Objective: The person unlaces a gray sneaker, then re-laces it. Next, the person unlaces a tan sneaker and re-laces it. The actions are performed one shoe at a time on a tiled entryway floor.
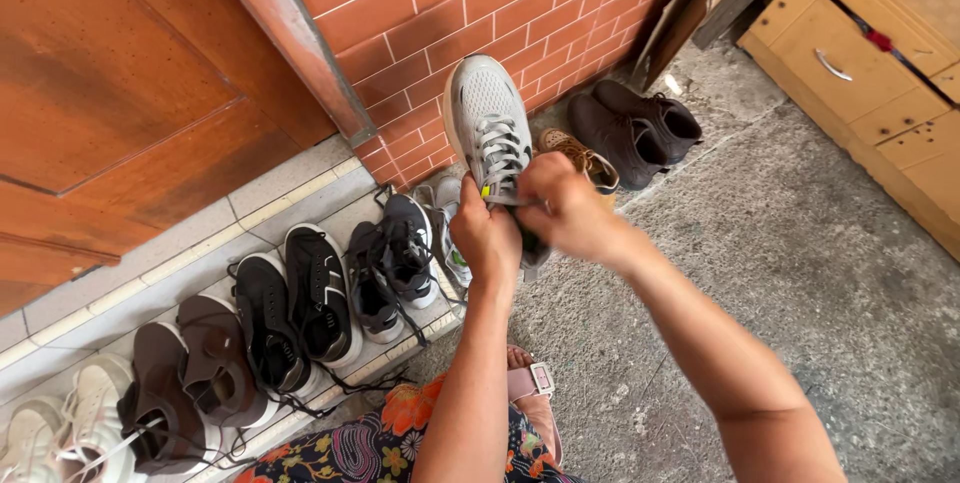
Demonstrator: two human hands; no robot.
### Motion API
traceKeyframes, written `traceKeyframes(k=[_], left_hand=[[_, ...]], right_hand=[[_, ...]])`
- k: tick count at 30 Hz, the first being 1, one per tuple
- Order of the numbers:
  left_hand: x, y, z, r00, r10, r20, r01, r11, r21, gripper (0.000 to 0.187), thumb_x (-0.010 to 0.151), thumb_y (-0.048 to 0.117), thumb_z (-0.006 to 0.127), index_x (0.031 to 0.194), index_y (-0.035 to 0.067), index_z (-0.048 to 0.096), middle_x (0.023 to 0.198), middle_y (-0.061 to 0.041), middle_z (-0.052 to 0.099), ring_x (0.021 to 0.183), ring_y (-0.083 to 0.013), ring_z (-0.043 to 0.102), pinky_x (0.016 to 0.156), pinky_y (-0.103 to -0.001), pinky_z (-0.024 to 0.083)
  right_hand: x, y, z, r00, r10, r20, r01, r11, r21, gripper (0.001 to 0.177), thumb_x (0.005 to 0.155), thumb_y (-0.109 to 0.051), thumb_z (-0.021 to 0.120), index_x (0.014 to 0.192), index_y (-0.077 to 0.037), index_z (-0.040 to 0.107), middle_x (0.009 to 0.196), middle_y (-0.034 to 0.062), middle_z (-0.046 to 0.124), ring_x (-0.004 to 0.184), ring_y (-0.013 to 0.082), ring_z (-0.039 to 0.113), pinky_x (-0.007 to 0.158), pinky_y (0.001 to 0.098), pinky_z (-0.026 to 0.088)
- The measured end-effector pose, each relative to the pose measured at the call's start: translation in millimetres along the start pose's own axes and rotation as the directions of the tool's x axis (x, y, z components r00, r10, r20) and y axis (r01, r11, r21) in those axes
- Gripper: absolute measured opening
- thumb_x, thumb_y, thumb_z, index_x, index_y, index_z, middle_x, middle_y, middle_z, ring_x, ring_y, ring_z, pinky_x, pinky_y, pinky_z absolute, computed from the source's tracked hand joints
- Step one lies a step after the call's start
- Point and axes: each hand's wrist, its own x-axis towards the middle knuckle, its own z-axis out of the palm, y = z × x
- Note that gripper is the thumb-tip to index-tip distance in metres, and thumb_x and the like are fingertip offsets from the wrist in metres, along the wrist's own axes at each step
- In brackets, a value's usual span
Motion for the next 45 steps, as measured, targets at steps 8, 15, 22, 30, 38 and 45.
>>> traceKeyframes(k=[8,15,22,30,38,45], left_hand=[[8,-6,-1,0.998,-0.03,-0.056,0.028,0.999,-0.031,0.043,0.085,-0.003,0.057,0.128,0.002,0.063,0.089,-0.025,0.074,0.085,-0.0395,0.075,0.071,-0.046,0.056],[-2,3,0,0.998,0.062,-0.03,-0.066,0.986,-0.152,0.051,0.088,-0.008,0.048,0.137,0.001,0.058,0.09,-0.02,0.075,0.08,-0.0295,0.078,0.07,-0.039,0.057],[-4,14,-1,0.991,0.064,-0.113,-0.088,0.973,-0.215,0.039,0.093,0.0,0.057,0.131,0.004,0.064,0.094,-0.018,0.076,0.084,-0.0308,0.078,0.073,-0.038,0.058],[2,17,-11,0.95,0.259,-0.176,-0.276,0.958,-0.078,0.048,0.086,0.001,0.06,0.134,0.001,0.058,0.102,-0.023,0.073,0.091,-0.0396,0.072,0.076,-0.045,0.056],[21,-2,0,0.99,0.118,-0.08,-0.123,0.99,-0.064,0.046,0.093,0.003,0.058,0.139,0.0,0.058,0.096,-0.021,0.074,0.085,-0.0363,0.074,0.07,-0.045,0.056],[15,-20,11,0.954,0.234,-0.188,-0.211,0.968,0.133,0.054,0.082,0.0,0.059,0.135,-0.004,0.058,0.1,-0.024,0.072,0.088,-0.0423,0.07,0.077,-0.049,0.054]], right_hand=[[9,-16,-95,0.999,-0.009,-0.036,0.036,0.432,0.901,0.007,0.093,0.001,0.067,0.1,0.001,0.071,0.086,0.0154,0.073,0.083,0.0273,0.076,0.076,0.0395,0.063],[18,-5,-62,0.985,0.159,0.061,-0.16,0.987,0.009,0.022,0.09,-0.011,0.069,0.111,-0.002,0.074,0.093,0.0111,0.077,0.08,0.0206,0.074,0.069,0.0336,0.059],[14,10,20,0.943,-0.331,-0.039,0.253,0.788,-0.562,0.028,0.072,-0.005,0.073,0.1,-0.004,0.077,0.105,0.0118,0.066,0.104,0.0353,0.059,0.085,0.0464,0.051],[33,8,-3,0.99,-0.124,0.074,0.125,0.992,-0.01,0.018,0.075,-0.007,0.075,0.091,0.0,0.078,0.108,0.0151,0.062,0.111,0.0379,0.053,0.098,0.0469,0.044],[41,16,18,0.952,-0.301,0.061,0.284,0.786,-0.549,0.02,0.077,-0.014,0.075,0.096,-0.008,0.078,0.097,0.0077,0.065,0.1,0.0308,0.058,0.085,0.0464,0.05],[44,11,23,0.922,-0.376,0.096,0.361,0.74,-0.568,0.014,0.064,-0.017,0.075,0.077,-0.011,0.072,0.087,0.0093,0.061,0.089,0.0335,0.059,0.074,0.0456,0.048]])
